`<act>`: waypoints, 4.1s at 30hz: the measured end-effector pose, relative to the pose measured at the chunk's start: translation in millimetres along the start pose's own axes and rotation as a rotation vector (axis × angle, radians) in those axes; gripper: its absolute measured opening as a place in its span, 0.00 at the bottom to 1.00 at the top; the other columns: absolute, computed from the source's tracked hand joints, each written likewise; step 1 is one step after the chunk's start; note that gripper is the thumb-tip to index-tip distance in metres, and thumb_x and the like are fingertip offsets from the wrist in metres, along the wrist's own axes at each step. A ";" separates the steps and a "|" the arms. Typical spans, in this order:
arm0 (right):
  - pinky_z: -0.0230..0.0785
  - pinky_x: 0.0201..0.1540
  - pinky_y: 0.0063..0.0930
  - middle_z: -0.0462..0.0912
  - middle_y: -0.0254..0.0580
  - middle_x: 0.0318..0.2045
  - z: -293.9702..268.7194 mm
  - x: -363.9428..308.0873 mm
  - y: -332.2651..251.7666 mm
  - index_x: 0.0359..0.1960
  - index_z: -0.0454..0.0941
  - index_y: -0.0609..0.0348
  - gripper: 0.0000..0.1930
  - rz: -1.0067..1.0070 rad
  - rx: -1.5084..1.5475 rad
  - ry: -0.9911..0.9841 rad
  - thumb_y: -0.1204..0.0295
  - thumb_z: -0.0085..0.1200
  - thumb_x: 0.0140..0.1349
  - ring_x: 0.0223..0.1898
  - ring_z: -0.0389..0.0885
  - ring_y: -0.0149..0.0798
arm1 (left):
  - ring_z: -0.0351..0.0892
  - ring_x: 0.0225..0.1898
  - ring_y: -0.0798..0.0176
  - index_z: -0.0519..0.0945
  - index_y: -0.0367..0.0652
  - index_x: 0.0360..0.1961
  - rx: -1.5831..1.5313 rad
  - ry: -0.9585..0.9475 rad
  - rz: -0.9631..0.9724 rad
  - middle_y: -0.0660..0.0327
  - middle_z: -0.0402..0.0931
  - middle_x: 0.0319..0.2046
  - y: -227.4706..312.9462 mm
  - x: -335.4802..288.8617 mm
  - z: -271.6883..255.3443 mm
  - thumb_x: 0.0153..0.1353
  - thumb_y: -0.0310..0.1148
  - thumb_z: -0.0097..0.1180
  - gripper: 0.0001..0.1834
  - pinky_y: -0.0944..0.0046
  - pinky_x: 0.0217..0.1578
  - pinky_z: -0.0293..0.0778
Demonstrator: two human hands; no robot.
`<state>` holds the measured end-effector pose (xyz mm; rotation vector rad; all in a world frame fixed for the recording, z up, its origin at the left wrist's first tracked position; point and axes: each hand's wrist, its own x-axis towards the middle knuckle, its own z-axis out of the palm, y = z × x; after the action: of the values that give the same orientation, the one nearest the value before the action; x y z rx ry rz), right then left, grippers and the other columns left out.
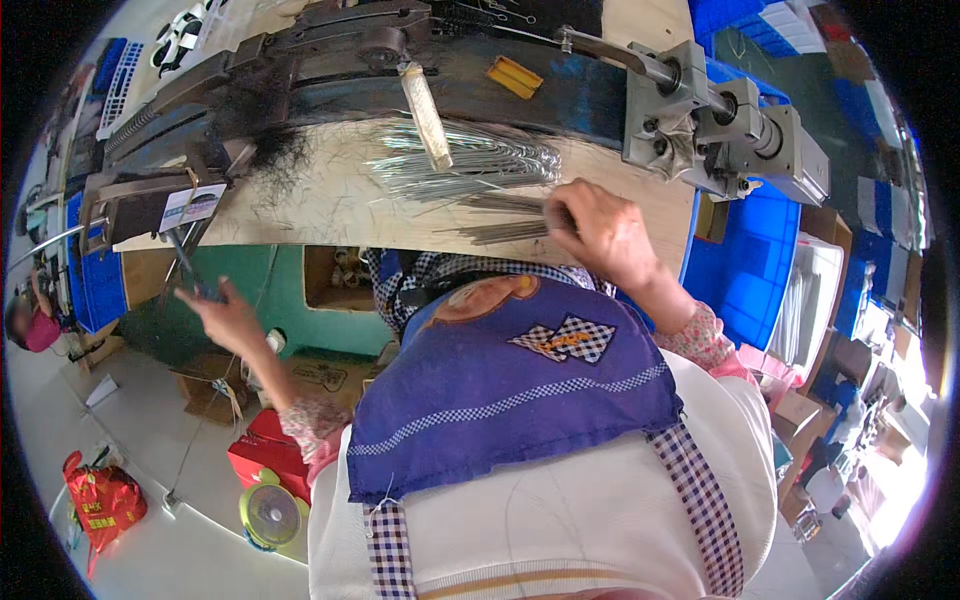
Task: Manual assembly of small metal and plastic components on a workbench.
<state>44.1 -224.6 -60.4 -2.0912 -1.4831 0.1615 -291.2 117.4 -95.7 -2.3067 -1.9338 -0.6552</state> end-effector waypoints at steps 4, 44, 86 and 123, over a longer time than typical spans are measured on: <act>0.73 0.33 0.33 0.78 0.41 0.29 -59.1 -1.1 -8.0 0.34 0.73 0.59 0.12 0.139 -0.006 0.099 0.75 0.61 0.49 0.30 0.80 0.45 | 0.61 0.64 0.43 0.55 0.36 0.67 -0.164 0.178 0.513 0.43 0.61 0.63 111.0 -26.1 -27.1 0.61 0.40 0.55 0.38 0.50 0.61 0.59; 0.71 0.39 0.36 0.78 0.47 0.33 -70.9 215.5 42.0 0.32 0.77 0.61 0.07 -0.218 -0.392 0.145 0.74 0.56 0.51 0.37 0.78 0.49 | 0.78 0.21 0.56 0.82 0.35 0.30 -1.051 -0.965 0.848 0.49 0.78 0.21 311.1 -35.2 -45.9 0.55 0.33 0.56 0.11 0.64 0.26 0.70; 0.76 0.29 0.45 0.72 0.54 0.44 11.0 125.1 40.3 0.44 0.67 0.59 0.10 0.215 -0.484 0.023 0.75 0.43 0.61 0.34 0.82 0.55 | 0.61 0.13 0.75 0.80 0.35 0.32 -1.484 -0.635 -0.493 0.66 0.70 0.16 145.1 29.7 22.9 0.64 0.46 0.53 0.21 0.73 0.13 0.51; 0.68 0.29 0.31 0.77 0.52 0.24 -49.5 70.5 0.3 0.32 0.71 0.65 0.09 0.211 0.263 -0.073 0.71 0.56 0.61 0.23 0.76 0.47 | 0.80 0.35 0.41 0.48 0.47 0.70 0.203 -0.065 -0.288 0.42 0.79 0.35 3.1 9.6 -29.3 0.60 0.44 0.54 0.41 0.48 0.37 0.75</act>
<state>91.3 -179.8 -3.8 -2.0375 -1.2049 0.4912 -295.3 116.5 -65.0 -1.9745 -2.2683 -0.3829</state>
